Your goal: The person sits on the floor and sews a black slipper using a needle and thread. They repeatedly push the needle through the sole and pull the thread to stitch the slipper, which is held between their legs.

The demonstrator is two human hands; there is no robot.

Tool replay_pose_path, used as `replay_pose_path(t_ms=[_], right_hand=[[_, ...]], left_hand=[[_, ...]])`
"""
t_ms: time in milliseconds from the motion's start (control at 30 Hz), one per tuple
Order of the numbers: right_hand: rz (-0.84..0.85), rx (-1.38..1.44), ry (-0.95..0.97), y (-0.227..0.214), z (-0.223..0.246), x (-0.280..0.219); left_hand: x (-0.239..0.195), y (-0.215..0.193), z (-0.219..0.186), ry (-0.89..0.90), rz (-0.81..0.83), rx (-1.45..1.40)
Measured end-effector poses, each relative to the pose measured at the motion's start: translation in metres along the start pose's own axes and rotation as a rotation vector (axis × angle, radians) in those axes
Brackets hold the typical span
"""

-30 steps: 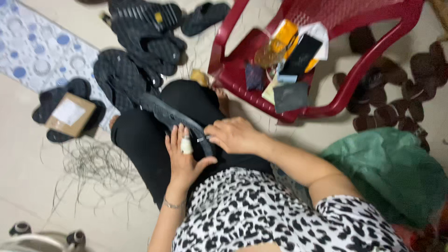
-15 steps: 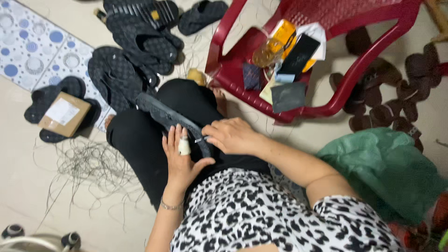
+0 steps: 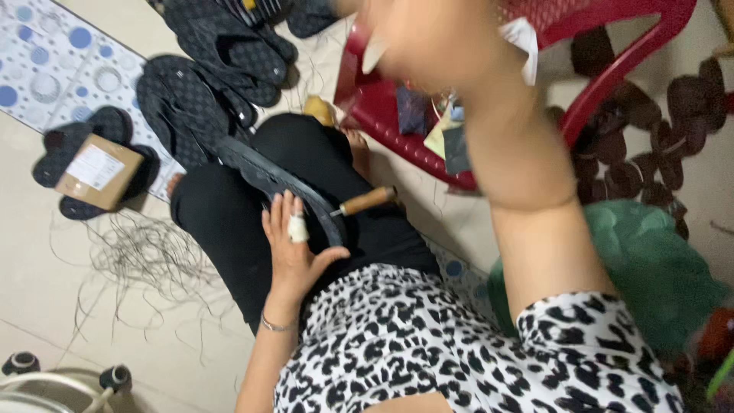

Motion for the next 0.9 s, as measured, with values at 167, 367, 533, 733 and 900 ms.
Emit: replay_pose_path(t_ms=[167, 367, 533, 733, 900], right_hand=[[0.042, 0.946, -0.070, -0.143, 0.157, 0.046], [0.065, 0.882, -0.065, -0.106, 0.242, -0.014], [0.144, 0.730, -0.034, -0.105, 0.238, -0.019], [0.397, 0.856, -0.113, -0.102, 0.222, -0.018], [0.420, 0.943, -0.167, -0.102, 0.214, -0.014]], left_hand=[[0.004, 0.008, 0.002, 0.005, -0.049, -0.021], [0.004, 0.001, 0.000, -0.016, 0.032, -0.003], [-0.003, 0.000, 0.000, -0.018, 0.041, -0.008], [0.001, 0.005, 0.002, 0.002, 0.017, -0.005], [0.005, 0.003, 0.000, -0.017, 0.014, -0.010]])
Point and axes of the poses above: each hand's wrist, its own x-axis towards the middle knuckle, its own y-axis out of the palm, z = x × y, the point moved 2 cm from there along x, towards the middle knuckle, and after that the axes turned 1 degree about y, right-handed, at the moved point
